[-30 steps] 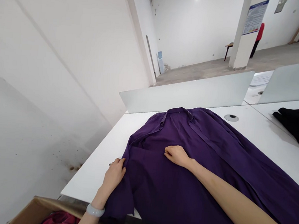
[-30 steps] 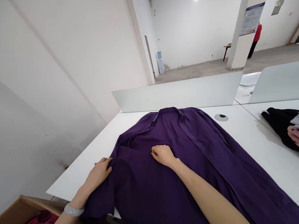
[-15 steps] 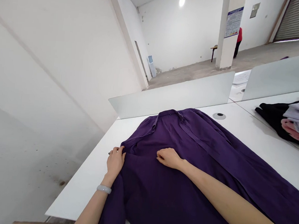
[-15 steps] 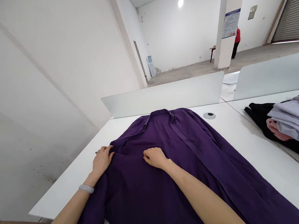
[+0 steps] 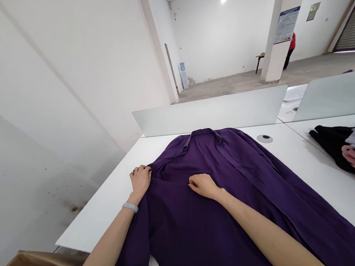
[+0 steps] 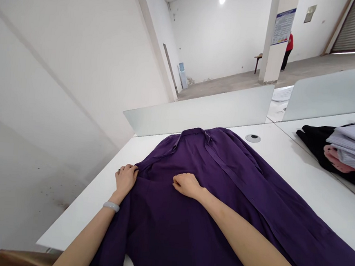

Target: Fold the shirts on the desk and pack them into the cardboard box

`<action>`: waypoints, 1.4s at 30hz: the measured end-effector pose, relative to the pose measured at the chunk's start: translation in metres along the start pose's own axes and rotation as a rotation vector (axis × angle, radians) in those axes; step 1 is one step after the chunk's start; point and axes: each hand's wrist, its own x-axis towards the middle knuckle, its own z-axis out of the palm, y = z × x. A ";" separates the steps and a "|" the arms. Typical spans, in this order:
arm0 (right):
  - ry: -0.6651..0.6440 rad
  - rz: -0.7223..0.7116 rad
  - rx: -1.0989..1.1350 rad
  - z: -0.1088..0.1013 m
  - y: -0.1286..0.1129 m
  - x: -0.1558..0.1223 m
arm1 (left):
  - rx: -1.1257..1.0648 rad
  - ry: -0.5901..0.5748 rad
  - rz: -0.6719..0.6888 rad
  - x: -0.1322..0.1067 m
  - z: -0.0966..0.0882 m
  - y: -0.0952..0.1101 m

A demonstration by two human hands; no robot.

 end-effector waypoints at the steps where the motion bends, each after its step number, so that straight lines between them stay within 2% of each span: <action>1: 0.002 0.006 0.011 0.000 0.000 0.000 | -0.012 0.017 -0.009 0.001 -0.004 0.000; 4: 0.007 0.024 0.039 -0.001 0.000 0.001 | -0.088 0.039 -0.015 0.000 -0.031 0.008; 6: 0.027 0.060 0.114 -0.001 0.001 0.004 | -0.178 -0.009 0.010 -0.007 -0.058 0.023; 8: 0.063 0.140 0.322 -0.001 0.005 0.008 | -0.265 -0.060 0.066 -0.017 -0.082 0.047; 10: 0.083 0.236 0.607 -0.002 0.010 0.012 | -0.330 -0.102 0.170 -0.032 -0.098 0.077; 13: 0.071 0.336 1.013 -0.005 0.017 0.014 | -0.372 -0.216 0.380 -0.057 -0.100 0.116; 15: 0.081 0.389 1.205 -0.006 0.021 0.013 | -0.342 -0.264 0.466 -0.073 -0.091 0.128; 18: 0.099 0.413 1.255 -0.006 0.025 0.011 | -0.270 -0.256 0.480 -0.097 -0.075 0.118; 24: 0.014 0.303 1.237 -0.007 0.027 0.010 | -0.195 -0.175 0.348 -0.143 -0.061 0.054; 28: 0.019 0.394 1.148 -0.014 0.034 0.018 | -0.214 -0.202 0.229 -0.160 -0.059 0.025; 31: 0.090 0.485 1.055 -0.022 0.048 0.040 | -0.261 -0.209 0.157 -0.165 -0.055 0.016; 34: 0.191 0.572 0.929 -0.030 0.065 0.077 | -0.290 -0.153 0.136 -0.166 -0.050 0.012; 38: 0.258 0.655 0.722 -0.032 0.082 0.128 | -0.334 -0.042 0.192 -0.168 -0.048 0.012; 42: 0.296 0.673 0.519 -0.022 0.083 0.159 | -0.409 0.053 0.246 -0.169 -0.050 0.010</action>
